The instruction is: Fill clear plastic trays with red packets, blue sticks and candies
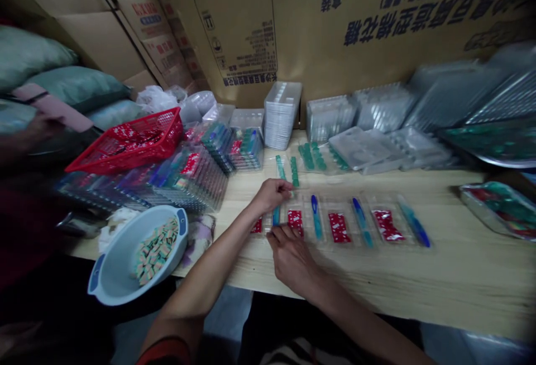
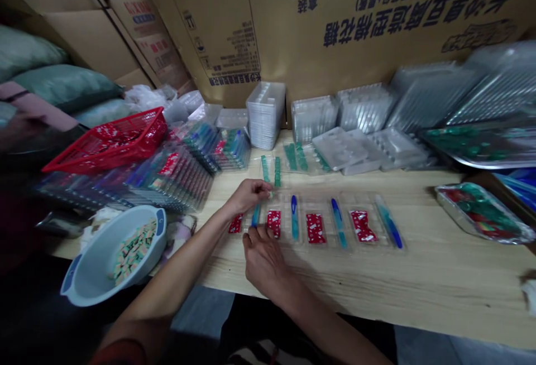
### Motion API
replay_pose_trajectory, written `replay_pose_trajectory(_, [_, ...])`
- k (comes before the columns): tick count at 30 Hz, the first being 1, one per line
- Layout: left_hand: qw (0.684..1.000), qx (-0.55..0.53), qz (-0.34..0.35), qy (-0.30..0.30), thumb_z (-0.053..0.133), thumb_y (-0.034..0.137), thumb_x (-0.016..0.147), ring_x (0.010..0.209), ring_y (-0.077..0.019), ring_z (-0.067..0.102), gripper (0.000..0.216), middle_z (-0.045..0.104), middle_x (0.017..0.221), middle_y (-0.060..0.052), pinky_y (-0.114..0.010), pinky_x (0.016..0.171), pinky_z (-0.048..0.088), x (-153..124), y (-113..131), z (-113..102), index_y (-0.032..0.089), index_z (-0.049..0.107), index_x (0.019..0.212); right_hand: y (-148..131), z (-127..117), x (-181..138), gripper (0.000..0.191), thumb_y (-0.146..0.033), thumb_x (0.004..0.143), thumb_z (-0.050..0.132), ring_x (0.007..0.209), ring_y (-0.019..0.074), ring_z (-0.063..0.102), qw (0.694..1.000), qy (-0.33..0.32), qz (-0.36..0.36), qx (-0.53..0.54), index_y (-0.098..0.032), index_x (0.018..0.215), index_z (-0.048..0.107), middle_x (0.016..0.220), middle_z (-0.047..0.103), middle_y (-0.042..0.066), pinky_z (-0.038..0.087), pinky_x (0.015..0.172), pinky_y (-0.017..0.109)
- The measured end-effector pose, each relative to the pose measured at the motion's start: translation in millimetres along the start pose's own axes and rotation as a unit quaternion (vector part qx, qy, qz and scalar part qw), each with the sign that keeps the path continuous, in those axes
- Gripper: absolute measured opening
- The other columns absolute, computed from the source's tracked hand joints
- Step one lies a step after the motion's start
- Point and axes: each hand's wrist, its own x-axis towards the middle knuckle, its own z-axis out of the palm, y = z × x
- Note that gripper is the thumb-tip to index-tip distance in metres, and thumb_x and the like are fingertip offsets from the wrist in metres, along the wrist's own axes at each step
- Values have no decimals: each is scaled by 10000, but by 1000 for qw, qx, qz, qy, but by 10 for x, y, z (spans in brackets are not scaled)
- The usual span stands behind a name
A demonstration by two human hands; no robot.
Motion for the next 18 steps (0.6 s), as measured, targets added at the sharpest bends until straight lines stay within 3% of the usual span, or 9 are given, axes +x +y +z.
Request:
replay_pose_trajectory(4, [996, 86, 21, -24, 645, 86, 727, 810, -207, 677, 224, 745, 818, -52, -282, 774, 499, 102, 43, 67, 126, 791, 892, 9, -1, -10, 416, -62, 843, 521, 1178, 311, 475, 1000, 5, -4, 6, -77, 1232, 666, 1246, 601, 158, 394, 1049, 424])
replay_pose_trajectory(7, [988, 143, 47, -42, 626, 60, 719, 887, -230, 680, 223, 748, 921, -79, -292, 818, 494, 87, 71, 71, 151, 795, 833, 20, 20, -17, 407, -62, 834, 531, 1165, 315, 474, 1000, 14, -9, 1, -87, 1215, 672, 1225, 605, 159, 401, 1034, 437])
replay_pose_trajectory(14, [975, 207, 67, -48, 599, 54, 752, 879, -216, 660, 277, 730, 919, -64, -281, 819, 484, 76, 46, 104, 182, 776, 924, 31, 30, -20, 425, -44, 817, 540, 1128, 308, 493, 999, 26, -20, -7, -95, 1220, 666, 1202, 612, 159, 435, 999, 437])
replay_pose_trajectory(18, [973, 217, 75, -38, 578, 67, 784, 844, -191, 634, 218, 695, 948, -68, -264, 775, 474, 79, -19, 127, 166, 753, 869, 37, 29, -22, 423, -39, 808, 544, 1107, 304, 501, 999, 25, -22, -4, -94, 1209, 668, 1184, 619, 155, 443, 984, 429])
